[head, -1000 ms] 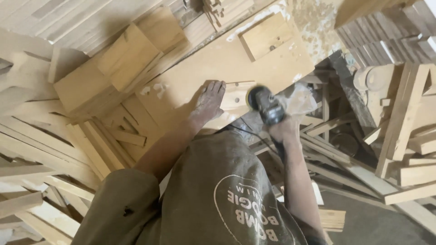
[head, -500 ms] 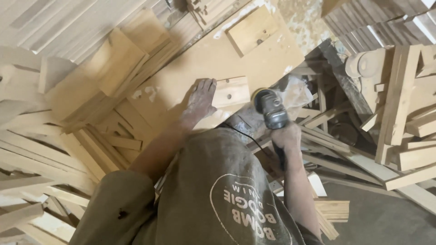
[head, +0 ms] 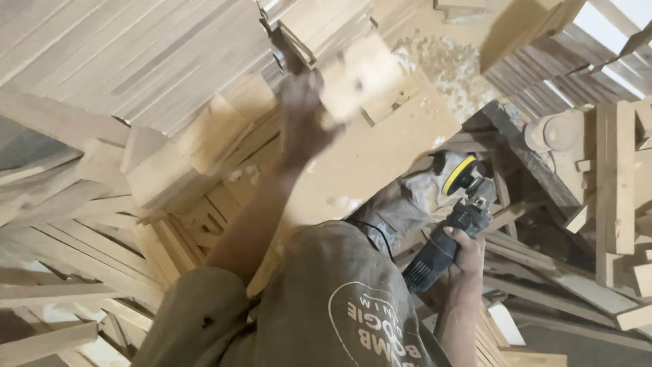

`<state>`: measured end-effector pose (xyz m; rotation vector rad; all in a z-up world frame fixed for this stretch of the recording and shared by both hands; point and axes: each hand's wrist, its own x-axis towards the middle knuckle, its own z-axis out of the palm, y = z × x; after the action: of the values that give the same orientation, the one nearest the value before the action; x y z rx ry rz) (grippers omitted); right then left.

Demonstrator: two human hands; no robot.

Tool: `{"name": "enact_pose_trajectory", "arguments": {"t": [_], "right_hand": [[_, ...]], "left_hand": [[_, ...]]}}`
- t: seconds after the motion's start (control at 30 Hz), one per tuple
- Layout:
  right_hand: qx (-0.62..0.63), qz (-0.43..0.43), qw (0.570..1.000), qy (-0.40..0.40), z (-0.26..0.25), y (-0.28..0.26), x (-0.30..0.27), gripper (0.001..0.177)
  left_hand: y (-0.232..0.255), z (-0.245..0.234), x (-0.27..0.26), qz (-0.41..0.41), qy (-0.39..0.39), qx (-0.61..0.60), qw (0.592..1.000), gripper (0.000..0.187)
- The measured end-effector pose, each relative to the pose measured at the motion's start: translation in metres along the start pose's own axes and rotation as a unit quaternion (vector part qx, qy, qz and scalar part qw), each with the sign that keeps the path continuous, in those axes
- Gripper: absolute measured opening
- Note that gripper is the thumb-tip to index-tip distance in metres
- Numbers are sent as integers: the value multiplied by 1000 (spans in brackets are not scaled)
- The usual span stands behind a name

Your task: The person uses an angle grinder to sand a small rectangular piece of wood on a workbench. They hold the wood with their left hand and move the tool across the surface with their right hand, then flip the wood to sand the other side.

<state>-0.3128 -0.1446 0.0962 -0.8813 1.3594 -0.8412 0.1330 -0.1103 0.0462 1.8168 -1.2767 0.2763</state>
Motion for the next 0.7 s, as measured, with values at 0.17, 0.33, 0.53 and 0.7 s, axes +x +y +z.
{"name": "enact_pose_trajectory", "arguments": {"t": [0.17,0.33,0.53,0.7], "right_hand": [[32,39,998,-33,-38,35,20,40],[54,50,997,-5,-28,22,7,32],[6,16,999,32,-1,-15,-25,29],[5,6,999,43,-12,-3,-21,36]], "left_hand": [[10,-53,99,-133,-123,264,947,87],[54,0,102,-63,-444,455,770,79],[25,143,3,-166,-363,132,907,107],[-7,172,-18,-148,-376,189,895,99]]}}
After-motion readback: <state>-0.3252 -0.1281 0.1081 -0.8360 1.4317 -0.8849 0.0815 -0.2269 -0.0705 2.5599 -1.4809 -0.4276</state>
